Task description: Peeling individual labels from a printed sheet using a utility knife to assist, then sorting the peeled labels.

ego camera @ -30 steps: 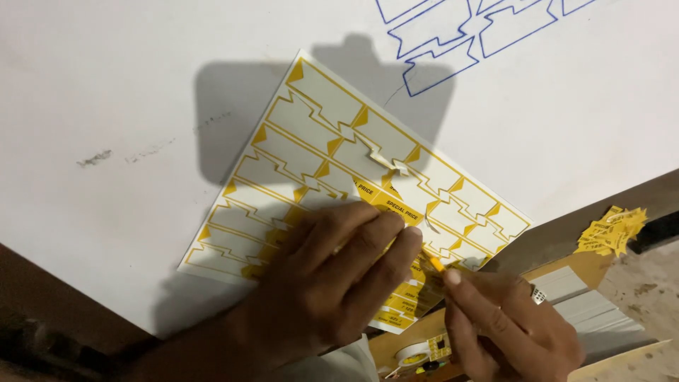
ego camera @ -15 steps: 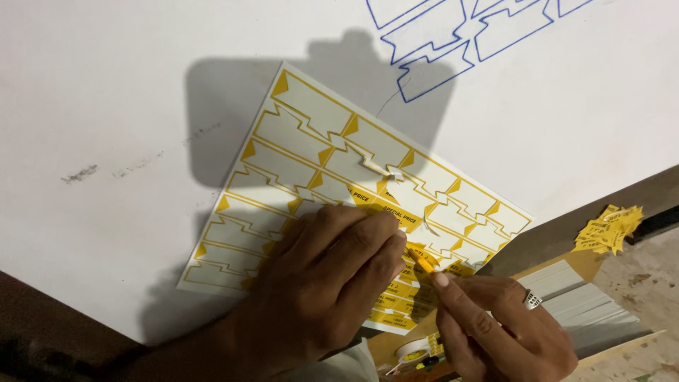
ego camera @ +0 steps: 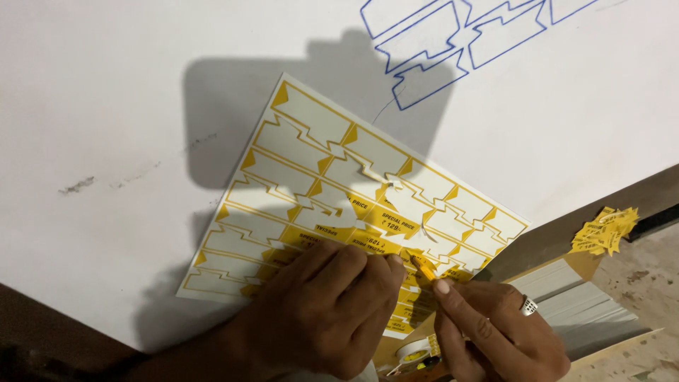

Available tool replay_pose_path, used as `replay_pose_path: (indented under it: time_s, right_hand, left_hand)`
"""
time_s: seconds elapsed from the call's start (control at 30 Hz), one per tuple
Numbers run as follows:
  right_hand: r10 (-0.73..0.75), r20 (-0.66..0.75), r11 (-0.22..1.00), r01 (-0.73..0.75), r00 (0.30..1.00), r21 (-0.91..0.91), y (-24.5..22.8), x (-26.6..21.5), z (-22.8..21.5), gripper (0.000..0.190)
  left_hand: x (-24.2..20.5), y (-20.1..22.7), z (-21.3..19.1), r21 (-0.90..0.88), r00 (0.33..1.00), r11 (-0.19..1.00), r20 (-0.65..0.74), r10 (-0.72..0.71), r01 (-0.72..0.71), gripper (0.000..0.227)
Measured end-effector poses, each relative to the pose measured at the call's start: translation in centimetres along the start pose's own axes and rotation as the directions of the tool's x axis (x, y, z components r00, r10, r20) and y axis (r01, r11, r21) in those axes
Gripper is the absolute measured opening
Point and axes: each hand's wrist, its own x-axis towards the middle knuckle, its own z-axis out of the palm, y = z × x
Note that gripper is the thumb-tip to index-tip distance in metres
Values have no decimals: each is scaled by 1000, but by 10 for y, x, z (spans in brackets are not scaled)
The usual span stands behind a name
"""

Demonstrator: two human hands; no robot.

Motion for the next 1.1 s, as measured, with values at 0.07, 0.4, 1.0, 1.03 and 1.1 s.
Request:
replay_pose_path:
  time_s: [0.07,0.4,1.0,1.03,1.1]
  right_hand:
    - [-5,-18,1000,5,1000,19,4,2,2,43]
    - [45,-35,998,-43,998,41,3,1,3,40]
    - [32,133,981,-6,991,-196,-1,-13,-1,47]
    - [39,133,980,-12,990,-197,-3,-14,0,47]
    - [77,116,974,-50,990,-220,-7,-16,1,47]
  left_hand:
    - [3,-1,-1,-19,1000,1000,13,2,-2,18]
    - [2,-3,-3,-82,995,997,104,3,6,27]
    - [8,4,-9,-120,981,988,179,-72,95,39]
    - [8,4,-10,-125,981,988,183,-69,93,39]
    - [11,4,-11,-144,975,984,212,-73,105,43]
